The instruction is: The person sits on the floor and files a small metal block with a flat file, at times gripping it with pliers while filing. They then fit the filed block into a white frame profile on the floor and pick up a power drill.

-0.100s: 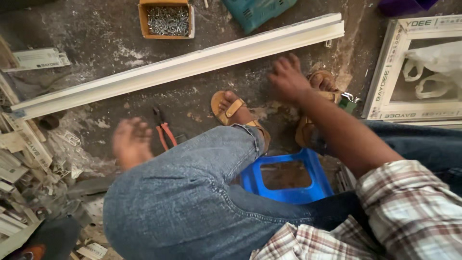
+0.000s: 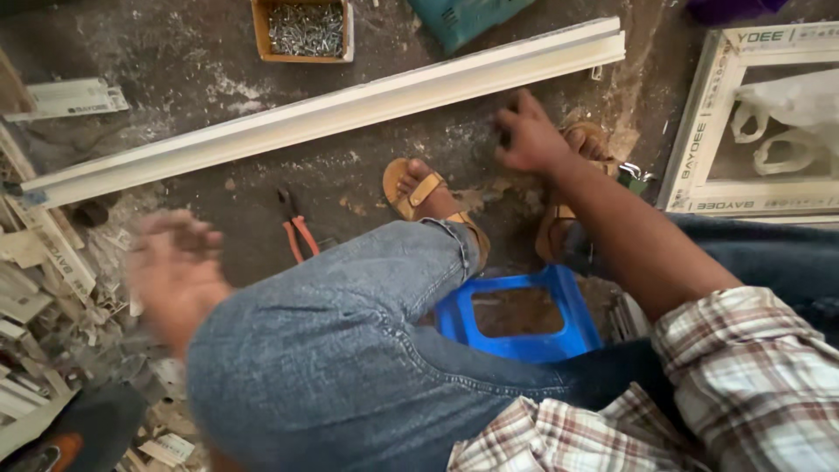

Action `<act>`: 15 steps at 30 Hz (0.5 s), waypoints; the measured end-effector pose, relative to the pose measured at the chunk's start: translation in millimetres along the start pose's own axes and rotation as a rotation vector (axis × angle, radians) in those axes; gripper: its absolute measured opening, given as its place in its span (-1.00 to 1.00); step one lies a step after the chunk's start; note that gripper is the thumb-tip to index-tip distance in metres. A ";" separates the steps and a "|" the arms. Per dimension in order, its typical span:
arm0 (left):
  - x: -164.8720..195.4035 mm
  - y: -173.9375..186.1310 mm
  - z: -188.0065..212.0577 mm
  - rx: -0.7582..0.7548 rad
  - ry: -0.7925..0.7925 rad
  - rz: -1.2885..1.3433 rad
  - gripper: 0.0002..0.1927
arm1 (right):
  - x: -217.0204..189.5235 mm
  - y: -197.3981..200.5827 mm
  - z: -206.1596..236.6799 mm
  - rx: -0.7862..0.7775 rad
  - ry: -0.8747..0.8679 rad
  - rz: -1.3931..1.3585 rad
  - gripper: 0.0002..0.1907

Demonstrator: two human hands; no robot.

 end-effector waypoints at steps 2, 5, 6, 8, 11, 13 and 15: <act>60.6 -46.6 33.6 -0.143 -0.154 -0.132 -0.73 | 8.9 -9.6 -5.8 -0.056 -0.172 -0.513 -0.59; 103.8 -106.1 79.7 -0.191 -0.351 -0.266 -0.68 | -1.9 -25.1 -8.0 -0.191 -0.170 -0.890 -0.65; 111.5 -124.2 91.6 -0.240 -0.368 -0.380 -0.69 | -13.3 -24.8 -9.7 -0.145 0.000 -0.651 -0.64; 123.1 -154.4 112.8 -0.380 -0.356 -0.650 -0.71 | -21.4 -47.1 1.3 -0.380 -0.235 -0.403 -0.59; 121.2 -191.4 130.6 -0.499 -0.542 -1.132 -0.73 | -47.7 -63.0 18.5 -0.671 -0.088 0.065 -0.54; 115.2 -209.0 133.1 -0.426 -0.594 -1.219 -0.75 | -60.5 -61.4 38.5 -0.683 -0.039 0.121 -0.52; 115.7 -217.3 129.9 -0.257 -0.490 -1.061 -0.78 | -73.8 -54.6 46.2 -0.527 -0.036 0.192 -0.56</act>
Point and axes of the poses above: each hand's wrist, its own z-axis away from the middle knuckle, its own y-axis out of the back of the hand, x = y × z, the point moved 4 cm from there along -z, towards the middle knuckle, and after that the axes turned 9 degrees about z, right-handed, at the moved point
